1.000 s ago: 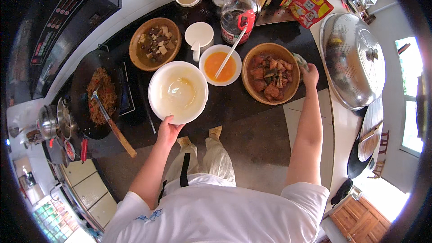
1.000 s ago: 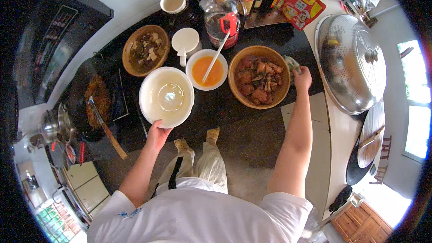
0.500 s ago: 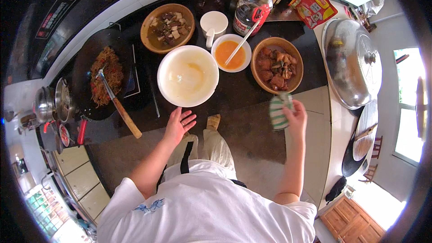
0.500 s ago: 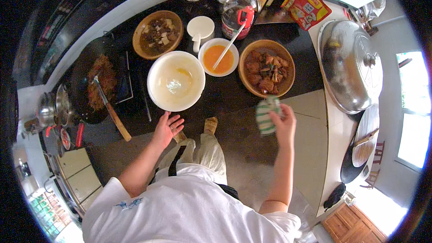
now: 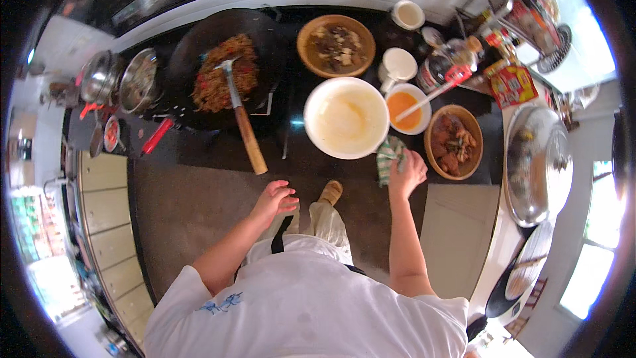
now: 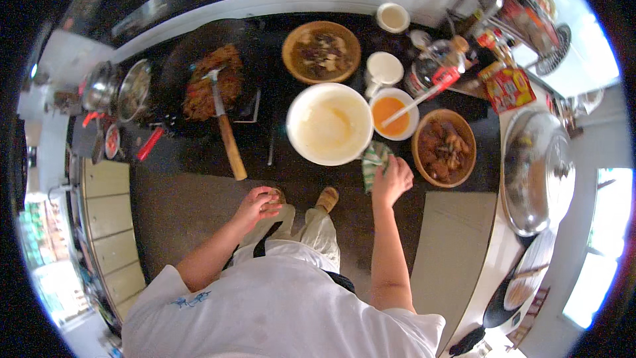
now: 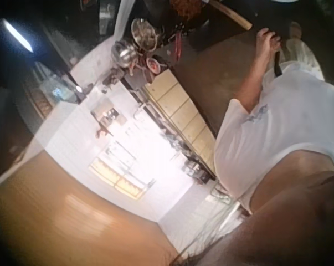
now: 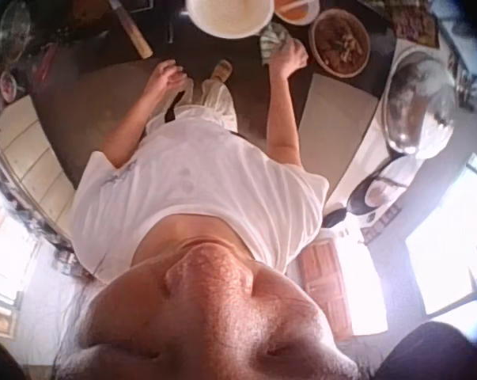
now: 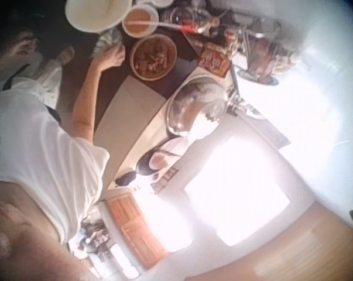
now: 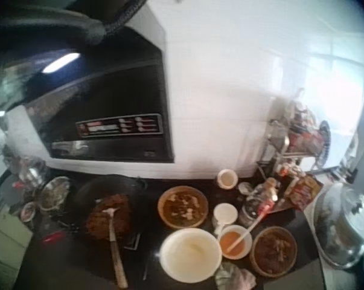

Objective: The person stirs meat in a wok using a spatula and transfers it into a bowl. They then add a prepared vegetable mixture from a bowl into the wok and stir-fry it. Finally, they transfer the cooked meat back into the wok to mix with the vegetables.

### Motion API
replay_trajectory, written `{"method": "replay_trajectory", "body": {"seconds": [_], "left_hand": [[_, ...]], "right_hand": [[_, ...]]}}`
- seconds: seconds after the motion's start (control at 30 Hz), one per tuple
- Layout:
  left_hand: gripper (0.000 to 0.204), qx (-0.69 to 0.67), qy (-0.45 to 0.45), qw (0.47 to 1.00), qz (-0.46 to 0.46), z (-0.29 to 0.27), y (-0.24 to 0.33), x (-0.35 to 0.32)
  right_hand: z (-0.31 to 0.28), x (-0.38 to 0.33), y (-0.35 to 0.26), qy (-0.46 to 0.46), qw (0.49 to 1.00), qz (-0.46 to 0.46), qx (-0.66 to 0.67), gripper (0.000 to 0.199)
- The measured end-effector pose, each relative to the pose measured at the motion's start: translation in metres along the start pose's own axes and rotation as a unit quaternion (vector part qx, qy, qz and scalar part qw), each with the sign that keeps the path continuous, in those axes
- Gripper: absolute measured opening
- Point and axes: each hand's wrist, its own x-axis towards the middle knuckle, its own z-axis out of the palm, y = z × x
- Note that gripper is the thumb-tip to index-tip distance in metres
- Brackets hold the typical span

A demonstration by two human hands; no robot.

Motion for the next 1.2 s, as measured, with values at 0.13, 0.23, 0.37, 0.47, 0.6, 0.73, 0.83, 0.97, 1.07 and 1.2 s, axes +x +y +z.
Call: {"method": "replay_trajectory", "body": {"seconds": [0.13, 0.23, 0.37, 0.47, 0.6, 0.73, 0.83, 0.97, 1.07, 1.2], "left_hand": [[0.028, 0.177, -0.146, 0.973, 0.012, -0.036, 0.042, -0.039], [0.028, 0.222, -0.202, 0.952, 0.056, -0.057, 0.098, -0.069], [0.026, 0.209, -0.154, 0.939, 0.226, -0.101, 0.160, -0.094], [0.025, 0.224, -0.065, 0.911, 0.340, -0.150, 0.191, -0.099], [0.027, 0.400, 0.151, 0.725, 0.540, -0.229, 0.214, -0.085], [0.037, 0.576, 0.222, 0.620, 0.484, -0.286, 0.236, -0.052], [0.048, 0.628, 0.154, 0.686, 0.335, -0.303, 0.247, -0.031], [0.046, 0.605, 0.124, 0.692, 0.374, -0.316, 0.238, -0.010], [0.041, 0.572, 0.109, 0.701, 0.412, -0.319, 0.232, 0.002], [0.040, 0.567, 0.100, 0.712, 0.401, -0.318, 0.236, -0.002]], "right_hand": [[-0.032, 0.010, -0.076, -0.005, 0.965, -0.062, 0.256, 0.041], [-0.034, 0.001, -0.173, -0.128, 0.903, -0.198, 0.358, 0.050], [-0.017, 0.014, -0.283, -0.131, 0.811, -0.526, 0.218, 0.053], [0.001, 0.023, -0.323, -0.130, 0.749, -0.624, 0.182, 0.026], [-0.015, 0.011, -0.373, -0.251, 0.829, -0.378, 0.326, 0.020], [-0.067, 0.011, -0.423, 0.021, 0.838, -0.494, 0.231, 0.025], [-0.107, -0.014, -0.447, -0.001, 0.834, -0.518, 0.188, 0.030], [-0.104, -0.059, -0.478, -0.060, 0.826, -0.527, 0.189, 0.029], [-0.065, -0.060, -0.476, -0.058, 0.822, -0.540, 0.173, 0.029], [-0.041, -0.040, -0.475, -0.013, 0.851, -0.499, 0.163, 0.030]]}}
